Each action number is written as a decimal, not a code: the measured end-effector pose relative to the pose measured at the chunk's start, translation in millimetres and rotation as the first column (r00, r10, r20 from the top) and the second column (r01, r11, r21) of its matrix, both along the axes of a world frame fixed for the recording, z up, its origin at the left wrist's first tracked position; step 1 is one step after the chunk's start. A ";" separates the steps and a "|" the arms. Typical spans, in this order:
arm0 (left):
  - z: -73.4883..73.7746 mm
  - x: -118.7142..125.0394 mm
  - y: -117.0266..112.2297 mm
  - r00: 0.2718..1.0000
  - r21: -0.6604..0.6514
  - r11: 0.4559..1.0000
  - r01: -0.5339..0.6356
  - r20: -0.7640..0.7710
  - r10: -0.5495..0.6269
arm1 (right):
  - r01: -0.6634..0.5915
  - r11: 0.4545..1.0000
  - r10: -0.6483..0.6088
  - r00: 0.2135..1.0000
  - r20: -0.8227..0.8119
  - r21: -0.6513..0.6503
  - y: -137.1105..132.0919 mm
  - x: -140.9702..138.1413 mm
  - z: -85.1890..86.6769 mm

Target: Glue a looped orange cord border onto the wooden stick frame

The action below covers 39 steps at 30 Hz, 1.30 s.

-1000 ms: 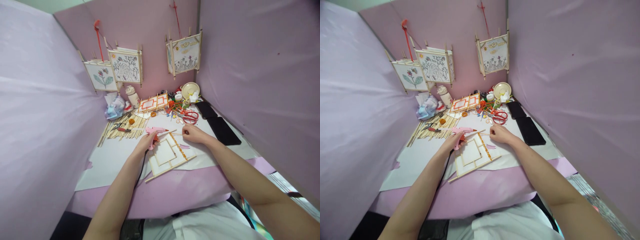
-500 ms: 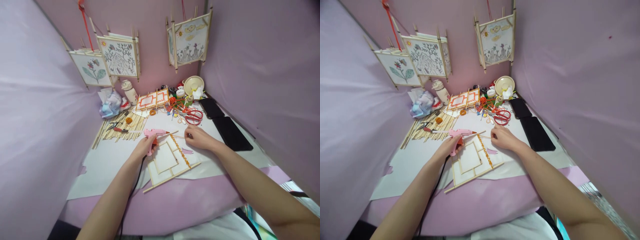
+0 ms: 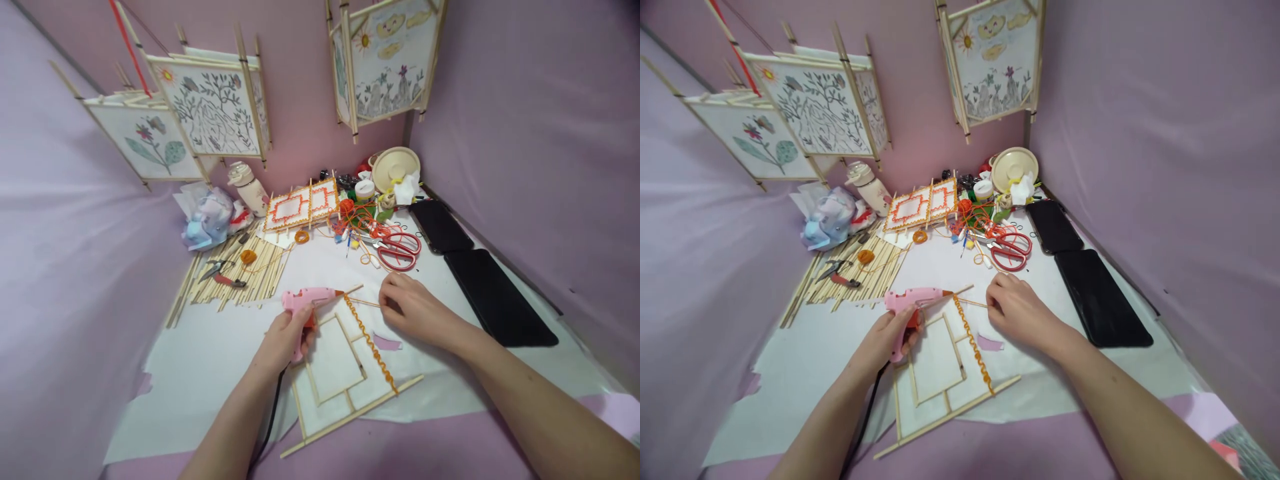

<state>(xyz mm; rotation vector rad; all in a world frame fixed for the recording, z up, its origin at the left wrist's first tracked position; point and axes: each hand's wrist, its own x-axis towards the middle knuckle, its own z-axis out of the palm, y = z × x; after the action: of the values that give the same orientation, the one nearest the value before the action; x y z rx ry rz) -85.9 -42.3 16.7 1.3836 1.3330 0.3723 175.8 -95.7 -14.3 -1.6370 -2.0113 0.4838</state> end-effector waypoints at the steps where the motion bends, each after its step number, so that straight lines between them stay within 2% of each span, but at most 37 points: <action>1: -0.8 -0.2 0.1 1.000 -0.010 1.000 0.001 -0.005 -0.001 | 0.002 1.000 -0.002 1.000 -0.002 -0.007 0.3 0.1 -0.2; 5: -2.7 -0.7 0.5 1.000 -0.048 0.999 -0.006 -0.012 0.006 | 0.007 1.000 -0.007 1.000 0.000 -0.011 1.2 1.0 -2.6; 17: 2.3 2.6 1.2 0.999 -0.042 0.999 0.013 -0.043 -0.015 | 0.000 1.000 0.000 1.000 0.004 0.000 0.6 2.1 -4.1; 39: -0.8 1.6 1.4 0.998 -0.052 0.998 -0.019 -0.056 0.016 | 0.003 1.000 -0.003 1.000 0.008 -0.010 -0.2 2.0 -3.3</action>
<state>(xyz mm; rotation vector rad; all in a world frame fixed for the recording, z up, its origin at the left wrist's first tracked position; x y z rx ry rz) -84.3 -40.9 15.9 1.3473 1.3922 0.3102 177.8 -95.9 -17.6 -1.6503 -2.0145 0.4873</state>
